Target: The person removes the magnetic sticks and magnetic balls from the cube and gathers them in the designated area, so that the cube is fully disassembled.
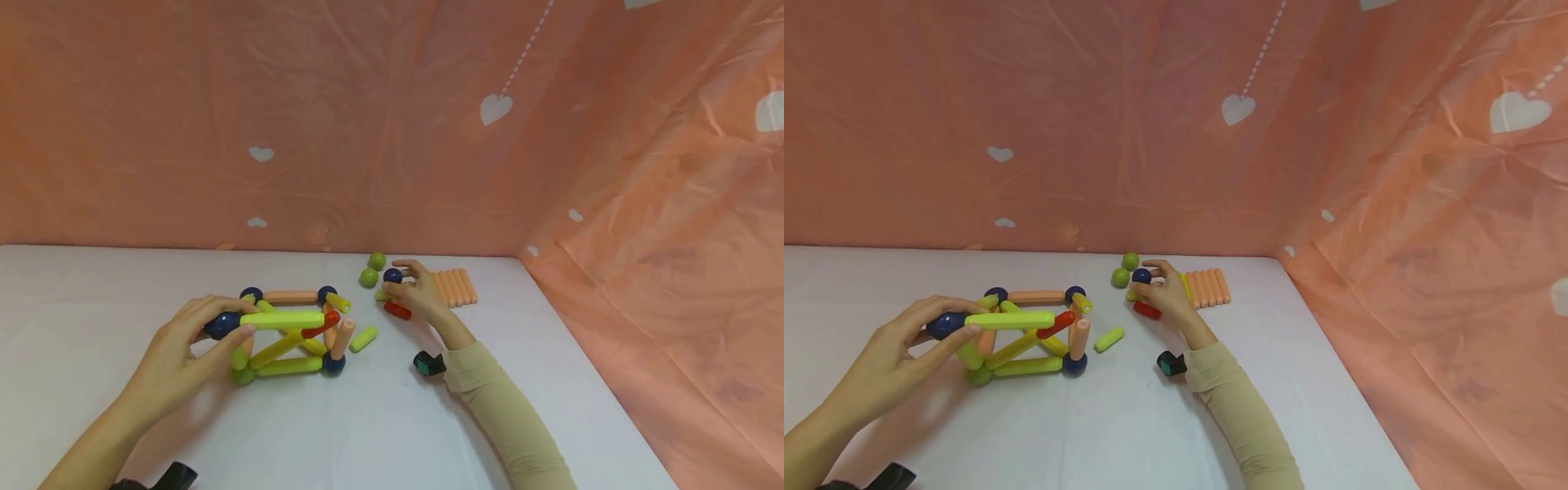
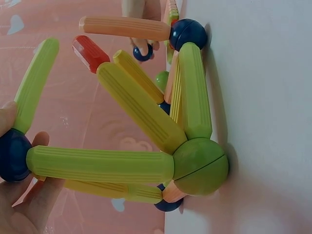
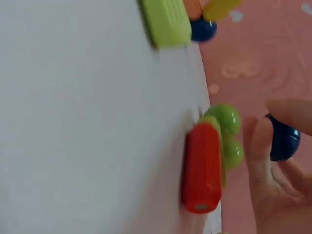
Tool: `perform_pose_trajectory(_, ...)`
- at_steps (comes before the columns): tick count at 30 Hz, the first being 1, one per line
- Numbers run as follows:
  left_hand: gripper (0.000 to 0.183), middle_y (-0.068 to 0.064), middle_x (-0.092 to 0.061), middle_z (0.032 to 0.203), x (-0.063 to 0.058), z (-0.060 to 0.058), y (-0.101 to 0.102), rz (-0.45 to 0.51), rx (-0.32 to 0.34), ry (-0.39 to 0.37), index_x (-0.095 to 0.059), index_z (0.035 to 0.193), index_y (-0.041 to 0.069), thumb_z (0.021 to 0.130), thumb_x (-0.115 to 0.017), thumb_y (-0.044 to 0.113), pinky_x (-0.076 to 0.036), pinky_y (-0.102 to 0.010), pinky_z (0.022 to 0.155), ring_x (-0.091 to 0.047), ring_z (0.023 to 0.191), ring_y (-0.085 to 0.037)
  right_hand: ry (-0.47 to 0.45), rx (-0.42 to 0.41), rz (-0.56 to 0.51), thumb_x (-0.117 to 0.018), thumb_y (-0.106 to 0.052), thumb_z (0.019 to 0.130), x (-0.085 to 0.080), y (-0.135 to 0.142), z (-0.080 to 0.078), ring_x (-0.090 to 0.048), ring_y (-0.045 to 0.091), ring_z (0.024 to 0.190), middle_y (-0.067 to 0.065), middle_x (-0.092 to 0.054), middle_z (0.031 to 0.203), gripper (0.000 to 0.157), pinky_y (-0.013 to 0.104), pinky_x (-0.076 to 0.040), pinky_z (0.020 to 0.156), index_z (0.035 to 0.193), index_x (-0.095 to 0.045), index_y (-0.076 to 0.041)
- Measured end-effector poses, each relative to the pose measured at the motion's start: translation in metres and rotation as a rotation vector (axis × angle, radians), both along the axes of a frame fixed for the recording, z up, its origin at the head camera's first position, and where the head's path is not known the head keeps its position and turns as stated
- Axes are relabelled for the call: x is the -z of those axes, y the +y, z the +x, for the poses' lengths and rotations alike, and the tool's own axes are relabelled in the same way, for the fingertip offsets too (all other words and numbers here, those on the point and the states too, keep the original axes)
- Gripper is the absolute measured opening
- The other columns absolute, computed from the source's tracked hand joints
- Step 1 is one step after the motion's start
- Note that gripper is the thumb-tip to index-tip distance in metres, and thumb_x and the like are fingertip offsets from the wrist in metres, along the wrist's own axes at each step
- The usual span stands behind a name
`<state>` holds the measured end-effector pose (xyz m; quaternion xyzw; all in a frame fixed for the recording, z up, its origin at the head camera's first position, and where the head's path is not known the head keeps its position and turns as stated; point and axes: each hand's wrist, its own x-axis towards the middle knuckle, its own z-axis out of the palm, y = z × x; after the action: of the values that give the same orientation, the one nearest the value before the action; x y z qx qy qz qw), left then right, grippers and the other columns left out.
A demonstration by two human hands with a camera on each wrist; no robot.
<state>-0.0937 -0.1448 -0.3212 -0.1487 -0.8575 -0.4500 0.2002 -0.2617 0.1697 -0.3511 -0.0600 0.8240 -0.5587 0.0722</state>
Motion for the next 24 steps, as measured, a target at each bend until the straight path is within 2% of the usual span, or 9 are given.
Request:
perform_pose_trajectory(3,0.021,0.002,-0.061,0.111,-0.002,0.005,0.000,-0.014,-0.008,-0.005,-0.065,0.110,0.021,0.090,-0.068,0.015,-0.036,0.002,0.085,-0.044,0.108,0.009,0.052,0.067,0.044,-0.072,-0.011,0.084,-0.002,0.000,-0.005,-0.058,0.020,0.090,0.015,-0.056,0.123,0.049,0.023,-0.052,0.070,0.126,-0.048,-0.006)
perform_pose_trajectory(6,0.021,0.003,-0.061,0.111,-0.004,0.010,0.001,-0.023,-0.011,-0.006,-0.065,0.110,0.022,0.090,-0.067,0.015,-0.036,0.002,0.086,-0.044,0.108,0.008,0.097,0.129,0.131,-0.073,-0.014,0.083,-0.003,0.003,-0.012,-0.057,0.026,0.104,0.016,-0.058,0.123,0.047,0.029,-0.051,0.081,0.124,-0.050,-0.006)
perform_pose_trajectory(9,0.022,0.003,-0.062,0.110,-0.005,0.012,0.003,-0.013,-0.007,0.008,-0.066,0.110,0.021,0.090,-0.068,0.013,-0.036,0.001,0.086,-0.045,0.108,0.007,0.083,0.156,0.155,-0.073,-0.015,0.084,-0.004,0.004,-0.021,-0.055,0.030,0.112,0.017,-0.057,0.126,0.048,0.039,-0.050,0.093,0.126,-0.051,-0.007)
perform_pose_trajectory(14,0.022,0.003,-0.062,0.109,-0.006,0.014,0.005,-0.004,0.002,0.016,-0.066,0.109,0.021,0.089,-0.068,0.012,-0.036,0.001,0.087,-0.046,0.107,0.006,0.062,0.152,0.240,-0.073,-0.014,0.084,-0.003,0.007,-0.032,-0.054,0.032,0.115,0.017,-0.057,0.126,0.045,0.043,-0.047,0.098,0.125,-0.056,-0.006)
perform_pose_trajectory(20,0.021,0.003,-0.062,0.110,-0.006,0.013,0.008,-0.008,0.013,0.000,-0.066,0.108,0.021,0.089,-0.068,0.013,-0.036,0.000,0.086,-0.045,0.107,0.005,0.120,0.133,0.371,-0.070,-0.007,0.084,0.002,0.011,-0.040,-0.056,0.033,0.110,0.020,-0.059,0.122,0.043,0.040,-0.048,0.096,0.126,-0.058,-0.001)
perform_pose_trajectory(24,0.021,0.005,-0.062,0.111,-0.006,0.013,0.009,-0.022,0.010,-0.021,-0.065,0.110,0.025,0.090,-0.067,0.016,-0.035,0.000,0.086,-0.044,0.108,0.005,0.128,0.123,0.378,-0.069,-0.007,0.085,0.002,0.014,-0.040,-0.054,0.033,0.115,0.019,-0.059,0.127,0.046,0.041,-0.046,0.100,0.129,-0.056,-0.001)
